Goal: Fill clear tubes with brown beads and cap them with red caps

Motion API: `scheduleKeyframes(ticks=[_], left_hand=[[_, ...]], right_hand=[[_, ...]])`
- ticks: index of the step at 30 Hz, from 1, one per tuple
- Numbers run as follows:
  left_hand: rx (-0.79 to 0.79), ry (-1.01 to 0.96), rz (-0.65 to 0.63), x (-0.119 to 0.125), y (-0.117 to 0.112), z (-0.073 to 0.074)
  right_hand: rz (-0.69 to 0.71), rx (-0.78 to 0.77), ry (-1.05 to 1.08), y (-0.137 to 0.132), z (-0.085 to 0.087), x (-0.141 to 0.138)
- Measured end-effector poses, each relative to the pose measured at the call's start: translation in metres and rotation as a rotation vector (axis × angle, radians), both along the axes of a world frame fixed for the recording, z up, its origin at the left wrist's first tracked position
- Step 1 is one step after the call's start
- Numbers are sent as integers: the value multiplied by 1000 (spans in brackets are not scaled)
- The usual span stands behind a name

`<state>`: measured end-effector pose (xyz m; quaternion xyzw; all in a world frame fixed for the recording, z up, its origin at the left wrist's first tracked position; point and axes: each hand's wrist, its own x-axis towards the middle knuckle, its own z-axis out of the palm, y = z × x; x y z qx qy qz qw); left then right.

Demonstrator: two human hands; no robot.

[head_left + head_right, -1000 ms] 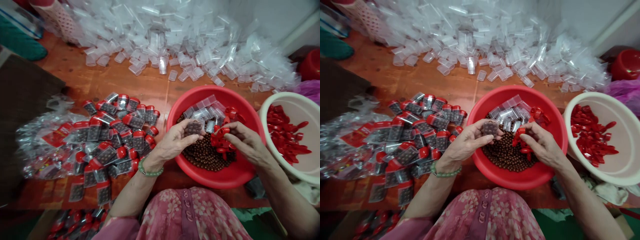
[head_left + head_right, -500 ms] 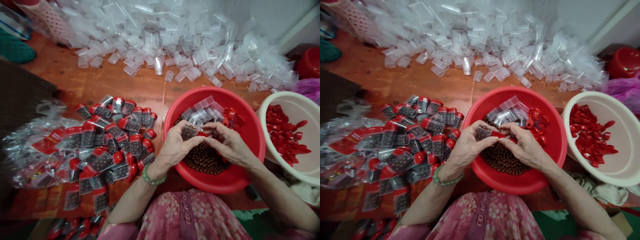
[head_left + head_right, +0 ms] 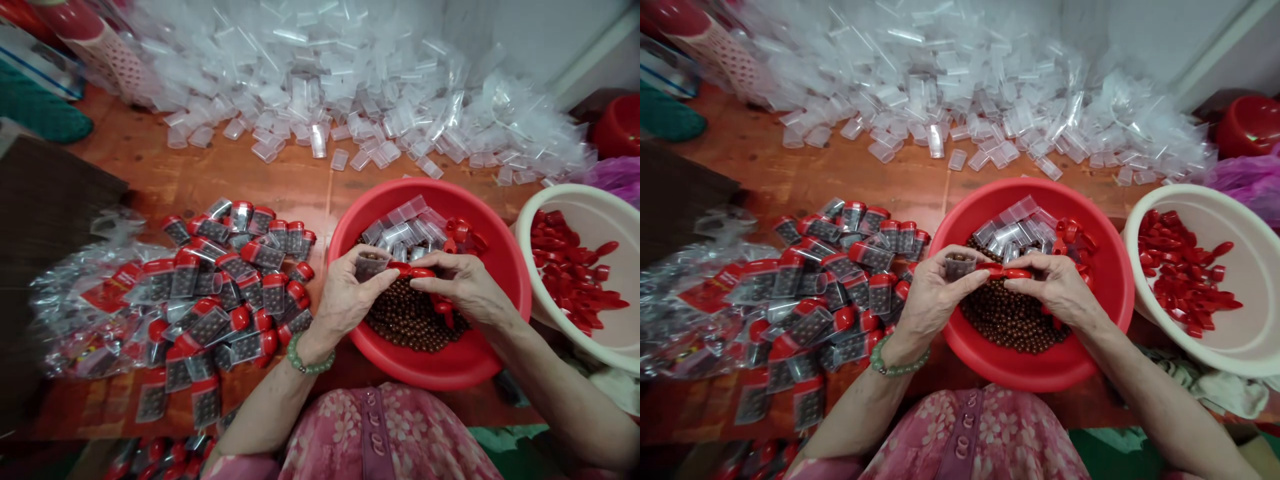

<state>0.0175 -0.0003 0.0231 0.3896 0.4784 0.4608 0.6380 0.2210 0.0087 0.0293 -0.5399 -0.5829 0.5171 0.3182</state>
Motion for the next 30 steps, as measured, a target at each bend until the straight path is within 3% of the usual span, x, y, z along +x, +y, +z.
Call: scheduleKeyframes(ticks=[4, 8, 12, 17, 23, 26, 30], left_hand=[[-16, -10, -10, 0, 0, 0], [2, 18, -36, 1, 0, 0], [37, 49, -8, 0, -1, -1], [98, 73, 15, -1, -2, -4], [151, 90, 11, 0, -2, -8], [154, 61, 16, -1, -2, -7], [83, -52, -77, -2, -3, -4]], right_hand=[[-189, -71, 192, -1, -7, -6], [-256, -23, 229, -4, -6, -17], [-165, 88, 150, -9, 0, -28], [-36, 424, 5, -18, 3, -35], [21, 692, -299, -24, -3, -39], [49, 749, -327, -22, 0, -37], [-33, 642, -248, -10, 14, -28]])
